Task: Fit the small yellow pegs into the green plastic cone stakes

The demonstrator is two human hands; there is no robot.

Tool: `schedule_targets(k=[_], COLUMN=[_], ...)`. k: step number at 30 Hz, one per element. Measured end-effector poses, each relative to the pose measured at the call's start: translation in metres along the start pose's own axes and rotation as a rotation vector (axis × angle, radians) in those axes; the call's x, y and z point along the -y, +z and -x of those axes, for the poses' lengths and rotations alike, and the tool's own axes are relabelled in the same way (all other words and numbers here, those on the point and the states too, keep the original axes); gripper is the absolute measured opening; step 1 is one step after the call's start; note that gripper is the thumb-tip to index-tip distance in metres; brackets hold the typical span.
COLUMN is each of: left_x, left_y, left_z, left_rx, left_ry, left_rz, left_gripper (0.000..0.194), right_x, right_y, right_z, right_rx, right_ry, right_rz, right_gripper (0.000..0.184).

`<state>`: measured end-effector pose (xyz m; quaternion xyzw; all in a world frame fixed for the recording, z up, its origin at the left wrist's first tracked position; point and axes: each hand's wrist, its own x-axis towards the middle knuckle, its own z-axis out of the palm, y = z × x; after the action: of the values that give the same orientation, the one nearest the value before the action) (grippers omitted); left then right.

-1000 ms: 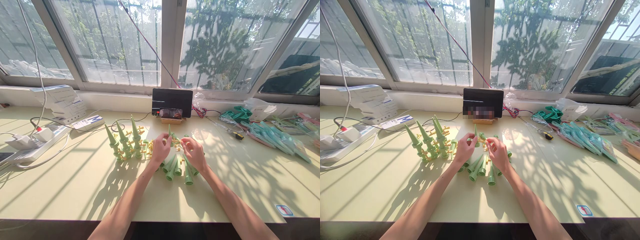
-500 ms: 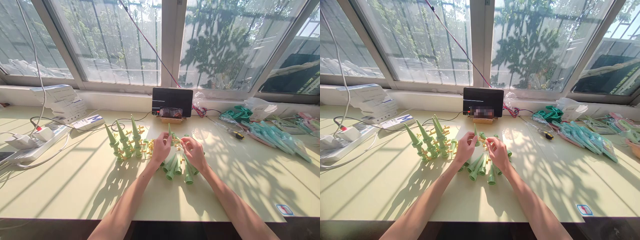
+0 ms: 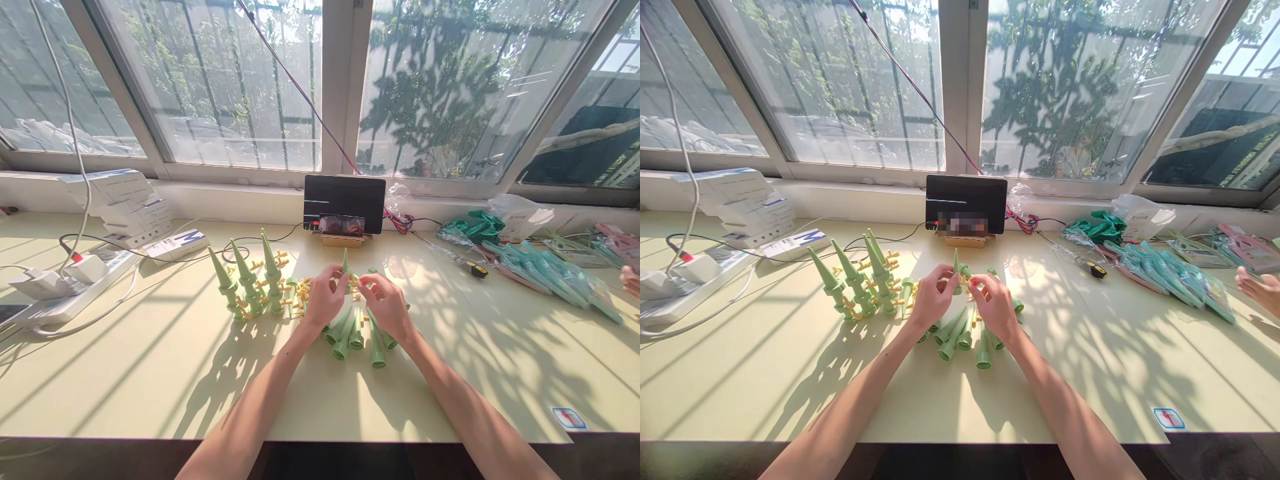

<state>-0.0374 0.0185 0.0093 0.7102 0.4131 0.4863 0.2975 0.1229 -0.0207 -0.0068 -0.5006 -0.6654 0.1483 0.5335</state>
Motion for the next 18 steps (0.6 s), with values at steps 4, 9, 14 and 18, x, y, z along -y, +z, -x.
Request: schedule_targets(k=[4,9,14,18], left_x=[0.0000,-0.0008,-0.0032,-0.0036], left_y=[0.0003,0.0004,0.0001,0.0002], left_z=[0.0006,0.0012,0.0020,0.0022], left_rx=[-0.011,-0.025,-0.031,-0.030], left_ry=[0.022,0.049,0.068,0.063], left_rz=[-0.021,-0.037,-0.050,-0.047], left_gripper=[0.017,0.017,0.016,0.016], right_x=[-0.0005,-0.0003,-0.0002,-0.0001], right_y=[-0.0003,-0.0007,-0.0010,-0.0009], right_z=[-0.0002,-0.0004,-0.0007,-0.0005], right_rx=[0.005,0.006,0.005,0.008], right_ry=[0.007,0.019,-0.015,-0.017], right_rz=[0.006,-0.002,0.011,0.011], right_gripper=[0.018,0.020,0.023,0.025])
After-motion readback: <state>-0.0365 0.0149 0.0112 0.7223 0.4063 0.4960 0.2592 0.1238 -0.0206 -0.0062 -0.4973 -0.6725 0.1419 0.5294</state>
